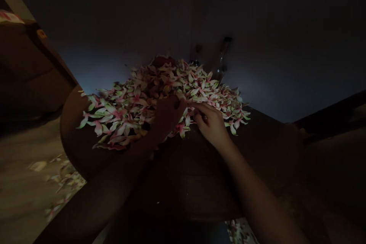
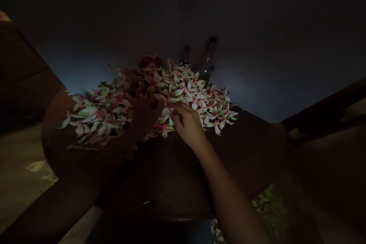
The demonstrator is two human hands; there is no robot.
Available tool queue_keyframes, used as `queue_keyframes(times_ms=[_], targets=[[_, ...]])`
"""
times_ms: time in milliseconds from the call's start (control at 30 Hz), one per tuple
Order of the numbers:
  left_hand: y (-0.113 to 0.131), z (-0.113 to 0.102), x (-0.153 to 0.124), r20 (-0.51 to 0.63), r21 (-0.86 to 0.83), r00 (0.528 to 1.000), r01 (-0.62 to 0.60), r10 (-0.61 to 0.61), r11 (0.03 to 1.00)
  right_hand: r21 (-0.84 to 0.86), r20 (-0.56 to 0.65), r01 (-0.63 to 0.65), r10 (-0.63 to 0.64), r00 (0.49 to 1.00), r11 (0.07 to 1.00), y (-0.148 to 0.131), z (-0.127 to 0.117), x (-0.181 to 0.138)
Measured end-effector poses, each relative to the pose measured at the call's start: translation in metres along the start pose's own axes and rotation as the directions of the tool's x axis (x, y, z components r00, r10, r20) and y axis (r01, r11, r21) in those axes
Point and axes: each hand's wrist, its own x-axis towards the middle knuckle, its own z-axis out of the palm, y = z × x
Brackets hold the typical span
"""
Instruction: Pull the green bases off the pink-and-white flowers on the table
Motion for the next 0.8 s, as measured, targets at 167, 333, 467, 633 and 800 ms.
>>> queue_keyframes(times_ms=[167, 333, 467, 633, 800], targets=[[-0.006, 0.005, -0.001, 0.033, 0.025, 0.995, -0.093, 0.093, 0.995, -0.098, 0.103, 0.068, -0.058, 0.993, 0.993, 0.006, -0.004, 0.000], [-0.011, 0.011, -0.001, 0.127, 0.076, 0.985, -0.125, 0.115, 0.989, -0.228, 0.105, 0.121, -0.100, 0.989, 0.966, 0.010, -0.011, -0.001], [-0.011, 0.009, 0.000, 0.136, 0.036, 0.987, -0.089, 0.083, 0.995, -0.272, 0.037, 0.192, -0.190, 0.981, 0.943, 0.002, -0.016, -0.001], [-0.016, 0.005, 0.006, 0.140, -0.035, 0.988, 0.075, -0.069, 0.997, -0.278, -0.004, 0.226, -0.236, 0.972, 0.934, -0.008, -0.017, -0.002], [-0.016, 0.002, 0.008, 0.170, -0.090, 0.972, 0.178, -0.161, 0.980, -0.288, -0.014, 0.297, -0.315, 0.949, 0.910, -0.009, -0.016, -0.004]])
